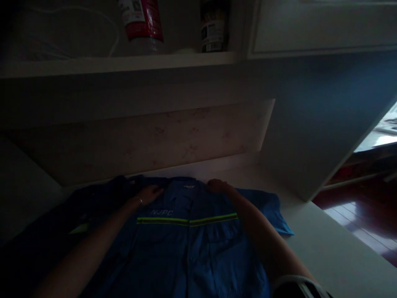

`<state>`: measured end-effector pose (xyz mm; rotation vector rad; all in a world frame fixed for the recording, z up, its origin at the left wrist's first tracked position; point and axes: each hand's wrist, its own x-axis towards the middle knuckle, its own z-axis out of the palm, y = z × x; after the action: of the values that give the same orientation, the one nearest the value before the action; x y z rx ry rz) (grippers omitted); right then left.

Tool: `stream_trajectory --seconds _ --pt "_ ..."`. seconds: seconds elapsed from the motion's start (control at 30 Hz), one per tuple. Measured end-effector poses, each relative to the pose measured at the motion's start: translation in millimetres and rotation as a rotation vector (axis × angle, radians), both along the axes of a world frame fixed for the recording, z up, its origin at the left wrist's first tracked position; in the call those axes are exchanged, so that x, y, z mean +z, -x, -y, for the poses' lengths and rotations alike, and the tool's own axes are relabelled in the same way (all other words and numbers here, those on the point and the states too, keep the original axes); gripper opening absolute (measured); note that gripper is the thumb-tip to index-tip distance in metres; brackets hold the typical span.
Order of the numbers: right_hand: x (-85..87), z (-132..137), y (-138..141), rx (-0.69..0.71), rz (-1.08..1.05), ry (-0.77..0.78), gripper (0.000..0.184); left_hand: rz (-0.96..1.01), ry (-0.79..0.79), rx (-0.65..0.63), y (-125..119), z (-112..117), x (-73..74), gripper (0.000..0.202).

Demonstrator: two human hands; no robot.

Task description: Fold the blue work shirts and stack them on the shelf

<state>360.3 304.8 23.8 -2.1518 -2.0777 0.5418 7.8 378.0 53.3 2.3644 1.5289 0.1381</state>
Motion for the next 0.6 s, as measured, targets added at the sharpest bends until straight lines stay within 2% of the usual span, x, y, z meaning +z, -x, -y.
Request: stream_trajectory --seconds 0.13,0.27,0.4,0.5,0.6 --pt "5.3 -4 -3 -0.034 0.018 -0.010 0.033 -0.042 0.089 -0.034 -21 -5 -12.0 0.024" --pt "8.5 -9 -5 -0.159 0.052 -0.102 0.034 -0.027 -0.013 0.011 -26 -20 -1.7 0.021" --pt "10.6 -15 9 -0.244 0.117 -0.206 0.032 -0.022 -0.181 0.119 -32 -28 9.1 0.026" --pt "13.1 -11 27 -0.304 0.178 -0.298 0.038 -0.038 -0.265 0.172 -39 -13 8.6 0.038" --pt "8.8 4 46 -0.332 0.209 -0.379 0.045 -0.037 -0.350 0.118 -47 17 -1.2 0.049"
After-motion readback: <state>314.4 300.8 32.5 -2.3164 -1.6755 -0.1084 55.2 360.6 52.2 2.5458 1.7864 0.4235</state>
